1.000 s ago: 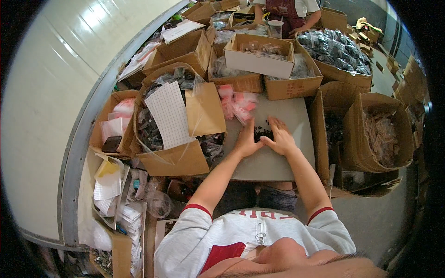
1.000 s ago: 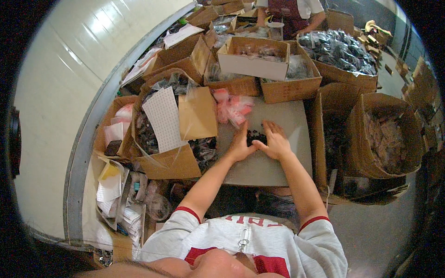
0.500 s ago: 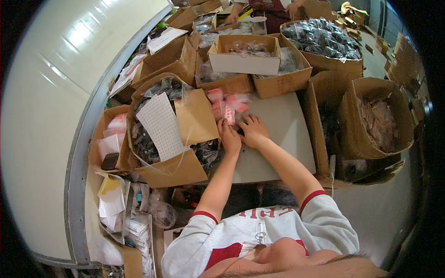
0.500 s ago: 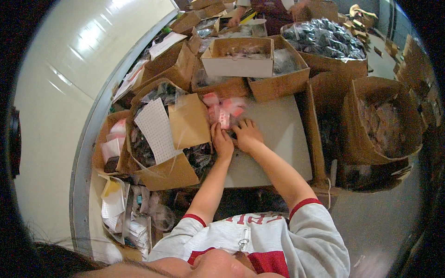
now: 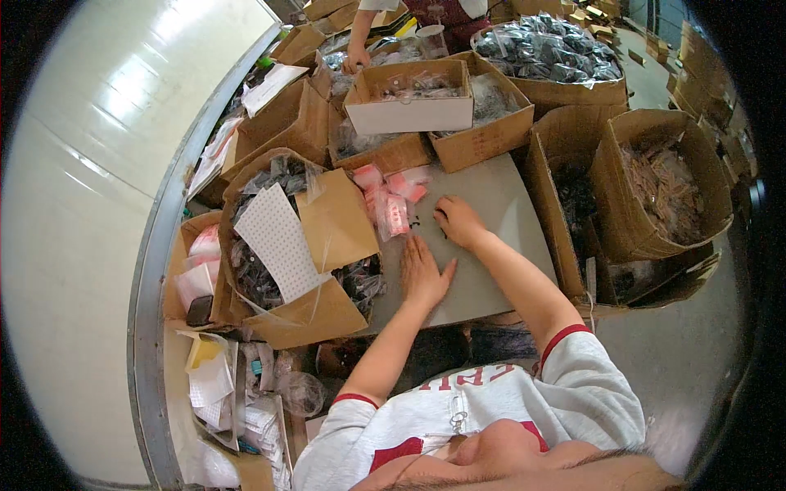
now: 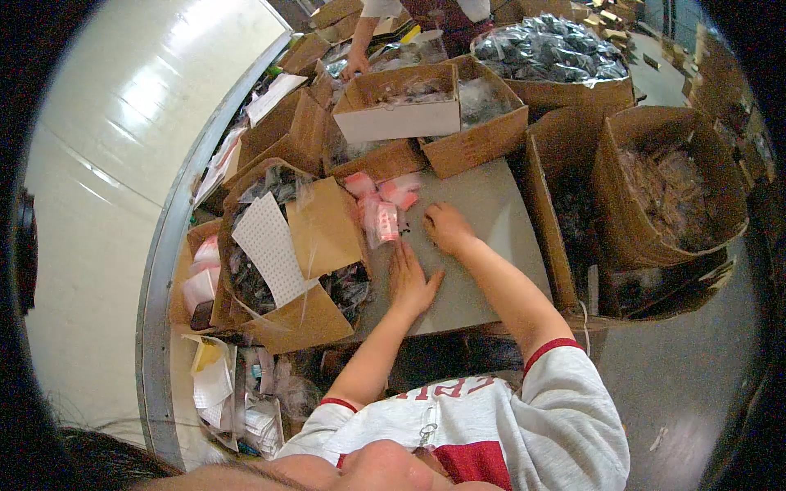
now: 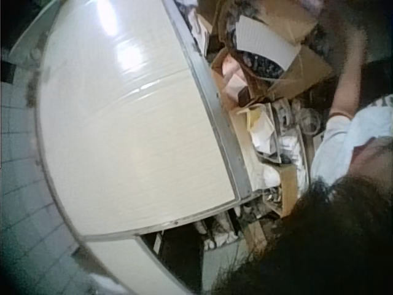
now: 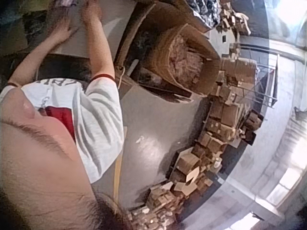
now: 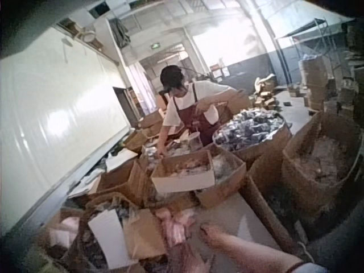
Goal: Sorting small black parts on a table and packaging them into plastic bags within a warehouse environment.
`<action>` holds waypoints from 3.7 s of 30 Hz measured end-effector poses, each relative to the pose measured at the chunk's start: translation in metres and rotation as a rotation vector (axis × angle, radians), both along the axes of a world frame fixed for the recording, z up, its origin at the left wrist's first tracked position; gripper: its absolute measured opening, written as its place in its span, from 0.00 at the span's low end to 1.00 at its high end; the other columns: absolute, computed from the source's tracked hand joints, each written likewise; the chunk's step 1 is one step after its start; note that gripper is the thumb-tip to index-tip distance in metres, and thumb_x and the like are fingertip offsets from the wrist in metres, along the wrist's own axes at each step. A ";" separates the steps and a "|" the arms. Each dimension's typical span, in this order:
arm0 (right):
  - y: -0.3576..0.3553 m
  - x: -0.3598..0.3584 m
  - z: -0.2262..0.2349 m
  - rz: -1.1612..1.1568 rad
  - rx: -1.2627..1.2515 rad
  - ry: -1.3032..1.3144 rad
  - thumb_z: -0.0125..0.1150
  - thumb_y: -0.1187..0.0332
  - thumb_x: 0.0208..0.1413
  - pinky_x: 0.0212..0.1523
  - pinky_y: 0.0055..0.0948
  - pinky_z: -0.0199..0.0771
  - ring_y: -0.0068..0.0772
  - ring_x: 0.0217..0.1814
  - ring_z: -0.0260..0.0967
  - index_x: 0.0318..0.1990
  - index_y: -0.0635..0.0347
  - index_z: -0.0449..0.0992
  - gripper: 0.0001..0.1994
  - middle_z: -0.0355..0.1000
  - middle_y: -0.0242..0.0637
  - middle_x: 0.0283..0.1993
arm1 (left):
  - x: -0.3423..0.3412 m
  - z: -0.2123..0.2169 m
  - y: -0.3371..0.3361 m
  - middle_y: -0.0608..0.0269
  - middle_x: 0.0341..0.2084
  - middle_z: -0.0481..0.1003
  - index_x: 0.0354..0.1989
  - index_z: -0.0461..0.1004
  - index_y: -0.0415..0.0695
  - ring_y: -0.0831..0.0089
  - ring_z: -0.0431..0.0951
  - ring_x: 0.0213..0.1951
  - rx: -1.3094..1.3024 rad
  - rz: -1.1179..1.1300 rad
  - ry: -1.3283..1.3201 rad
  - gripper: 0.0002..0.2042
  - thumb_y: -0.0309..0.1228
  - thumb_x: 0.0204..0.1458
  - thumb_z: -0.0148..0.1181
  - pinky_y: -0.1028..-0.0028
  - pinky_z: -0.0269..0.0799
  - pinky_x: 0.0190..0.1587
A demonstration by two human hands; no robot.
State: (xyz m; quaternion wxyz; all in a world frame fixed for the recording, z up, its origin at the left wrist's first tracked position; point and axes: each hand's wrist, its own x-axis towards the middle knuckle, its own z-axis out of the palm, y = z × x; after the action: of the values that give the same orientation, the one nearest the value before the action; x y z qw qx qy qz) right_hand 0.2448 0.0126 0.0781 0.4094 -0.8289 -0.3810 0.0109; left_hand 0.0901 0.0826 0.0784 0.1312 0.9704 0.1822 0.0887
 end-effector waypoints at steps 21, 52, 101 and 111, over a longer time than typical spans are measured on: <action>-0.007 0.008 -0.002 -0.068 0.307 0.144 0.47 0.71 0.56 0.52 0.43 0.67 0.58 0.53 0.65 0.47 0.62 0.72 0.13 0.70 0.54 0.49 | 0.051 0.011 0.007 0.36 0.66 0.45 0.66 0.39 0.28 0.46 0.45 0.68 -0.037 -0.055 0.124 0.57 0.55 0.39 0.66 0.60 0.42 0.68; -0.036 0.066 -0.009 -0.376 0.451 0.289 0.50 0.59 0.61 0.45 0.35 0.66 0.42 0.43 0.69 0.43 0.66 0.73 0.17 0.73 0.46 0.41 | 0.086 0.043 0.021 0.44 0.54 0.63 0.53 0.65 0.34 0.46 0.61 0.57 0.225 0.305 -0.703 0.23 0.28 0.47 0.59 0.54 0.53 0.61; -0.033 -0.041 0.068 0.257 0.123 -0.171 0.59 0.78 0.45 0.31 0.36 0.71 0.49 0.30 0.71 0.31 0.62 0.73 0.05 0.72 0.45 0.29 | -0.003 0.004 0.000 0.68 0.19 0.73 0.27 0.76 0.38 0.83 0.68 0.22 -0.780 0.018 -0.688 0.11 0.33 0.55 0.58 0.78 0.63 0.24; -0.027 -0.050 0.071 0.309 0.166 0.296 0.58 0.80 0.48 0.32 0.28 0.73 0.38 0.29 0.75 0.35 0.67 0.73 0.06 0.75 0.47 0.29 | -0.004 0.013 0.002 0.67 0.23 0.74 0.34 0.74 0.36 0.83 0.70 0.26 -1.135 0.100 -0.633 0.14 0.36 0.60 0.52 0.79 0.66 0.29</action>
State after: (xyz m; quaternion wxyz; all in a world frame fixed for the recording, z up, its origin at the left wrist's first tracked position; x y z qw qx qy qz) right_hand 0.1943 -0.0143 0.1495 0.5210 -0.7136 -0.4387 0.1636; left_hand 0.0862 0.0844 0.0919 0.6663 0.6678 0.1980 0.2662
